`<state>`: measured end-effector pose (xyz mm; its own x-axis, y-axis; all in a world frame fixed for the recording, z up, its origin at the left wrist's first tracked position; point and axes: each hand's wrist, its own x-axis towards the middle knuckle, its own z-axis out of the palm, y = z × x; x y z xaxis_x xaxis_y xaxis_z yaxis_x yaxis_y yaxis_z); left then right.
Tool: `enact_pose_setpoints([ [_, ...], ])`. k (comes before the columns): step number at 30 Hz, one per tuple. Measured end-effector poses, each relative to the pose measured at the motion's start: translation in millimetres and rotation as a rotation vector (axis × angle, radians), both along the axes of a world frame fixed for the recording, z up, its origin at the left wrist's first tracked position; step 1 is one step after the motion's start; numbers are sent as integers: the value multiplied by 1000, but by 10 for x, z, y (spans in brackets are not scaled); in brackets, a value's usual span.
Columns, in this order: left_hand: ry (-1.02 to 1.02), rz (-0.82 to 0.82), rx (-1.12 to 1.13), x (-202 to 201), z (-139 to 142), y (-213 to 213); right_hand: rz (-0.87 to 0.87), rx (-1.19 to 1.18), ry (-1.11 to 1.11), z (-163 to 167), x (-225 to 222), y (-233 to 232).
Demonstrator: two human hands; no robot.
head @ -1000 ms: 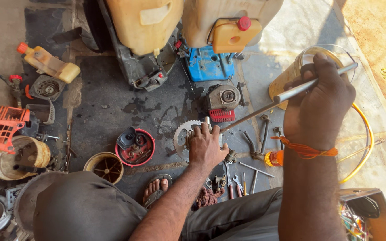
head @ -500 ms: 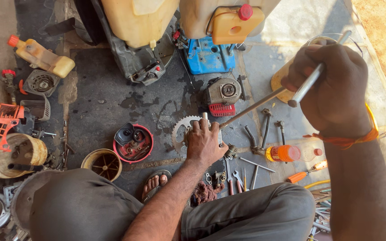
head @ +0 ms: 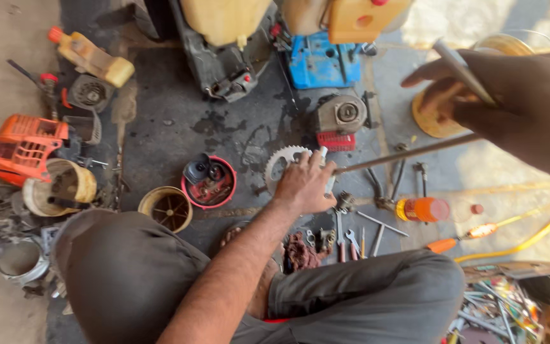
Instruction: The person sits on the ground repairing a small gearbox assembly. They use a long metal rod to work on the housing, pick up a sprocket gear, wipe parts with a cloth, fit the gear onto the gearbox shaft, and press and adjust components by hand to seat them together.
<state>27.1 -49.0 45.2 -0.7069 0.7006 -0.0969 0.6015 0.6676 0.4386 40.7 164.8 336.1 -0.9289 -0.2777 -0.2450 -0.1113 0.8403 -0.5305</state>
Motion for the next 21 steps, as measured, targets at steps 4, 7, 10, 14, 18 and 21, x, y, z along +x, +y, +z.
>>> enact_pose_setpoints([
  [4,57,-20,18,-4,-18,38,-104,266,744,-397,248,-252],
  [7,32,-68,-12,-9,-82,6,-170,-22,1327,-947,227,-331],
  [10,76,-77,5,-49,-106,-39,-141,-1538,350,-1193,143,-178],
  [14,133,-86,-26,-42,-42,-46,-344,-1515,182,-1127,63,-125],
  [18,-1,188,-187,103,6,15,-421,-1505,263,-1002,118,-335],
  [21,-151,369,-212,203,-55,52,-495,-1615,263,-918,245,-346],
])
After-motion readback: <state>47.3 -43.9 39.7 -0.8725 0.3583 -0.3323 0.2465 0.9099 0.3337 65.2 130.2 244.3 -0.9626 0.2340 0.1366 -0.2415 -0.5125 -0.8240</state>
